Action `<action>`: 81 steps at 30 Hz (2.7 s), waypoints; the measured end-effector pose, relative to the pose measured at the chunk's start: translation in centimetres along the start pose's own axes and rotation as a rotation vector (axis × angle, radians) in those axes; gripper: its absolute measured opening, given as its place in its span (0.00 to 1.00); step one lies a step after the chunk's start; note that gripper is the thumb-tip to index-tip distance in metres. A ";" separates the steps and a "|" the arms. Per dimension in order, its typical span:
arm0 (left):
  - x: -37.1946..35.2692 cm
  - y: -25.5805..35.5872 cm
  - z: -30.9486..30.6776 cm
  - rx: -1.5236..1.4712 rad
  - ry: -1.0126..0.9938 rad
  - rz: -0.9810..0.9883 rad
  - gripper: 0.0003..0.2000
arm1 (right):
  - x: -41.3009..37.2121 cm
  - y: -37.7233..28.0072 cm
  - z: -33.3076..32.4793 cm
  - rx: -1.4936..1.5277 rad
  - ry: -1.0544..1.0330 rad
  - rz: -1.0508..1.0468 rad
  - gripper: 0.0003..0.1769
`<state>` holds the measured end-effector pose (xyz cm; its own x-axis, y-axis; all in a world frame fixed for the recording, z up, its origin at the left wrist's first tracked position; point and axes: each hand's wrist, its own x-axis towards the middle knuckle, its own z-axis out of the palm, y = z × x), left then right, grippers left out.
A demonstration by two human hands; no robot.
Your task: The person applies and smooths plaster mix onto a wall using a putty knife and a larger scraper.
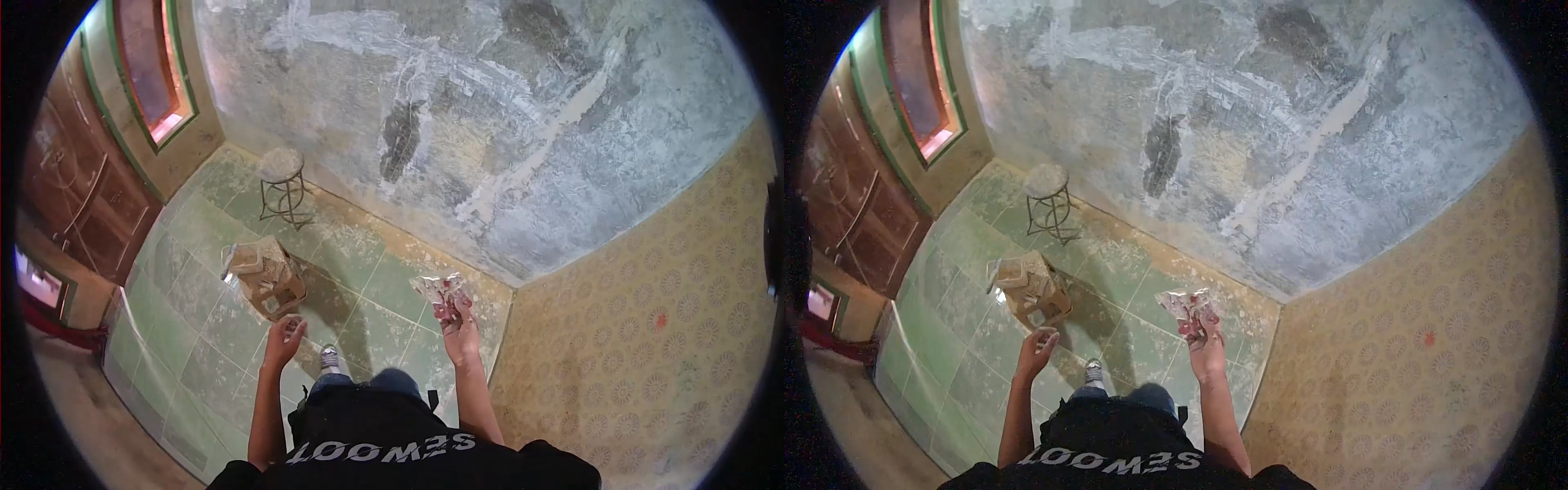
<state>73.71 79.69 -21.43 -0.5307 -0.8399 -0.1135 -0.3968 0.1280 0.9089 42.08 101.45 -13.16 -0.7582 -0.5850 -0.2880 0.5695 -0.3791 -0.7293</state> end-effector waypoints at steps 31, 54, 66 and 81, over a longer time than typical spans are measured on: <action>-34.2 15.8 25.9 -0.278 -0.296 0.014 0.20 | -24.6 -8.7 -23.8 -0.207 -0.146 0.239 0.22; -38.2 15.7 27.3 -0.618 -0.206 -0.062 0.16 | -28.6 -8.4 -20.7 -0.267 -0.233 0.266 0.15; -38.6 15.8 27.4 -0.624 -0.172 0.000 0.13 | -29.2 -9.1 -22.3 -0.345 -0.294 0.264 0.12; -37.9 17.3 27.5 -0.659 -0.177 0.005 0.17 | -29.5 -9.5 -22.6 -0.355 -0.327 0.253 0.14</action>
<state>66.39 128.23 -12.38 -0.6681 -0.7340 -0.1217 0.1153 -0.2638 0.9577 51.86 138.50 -11.74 -0.4408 -0.8404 -0.3153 0.5367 0.0348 -0.8431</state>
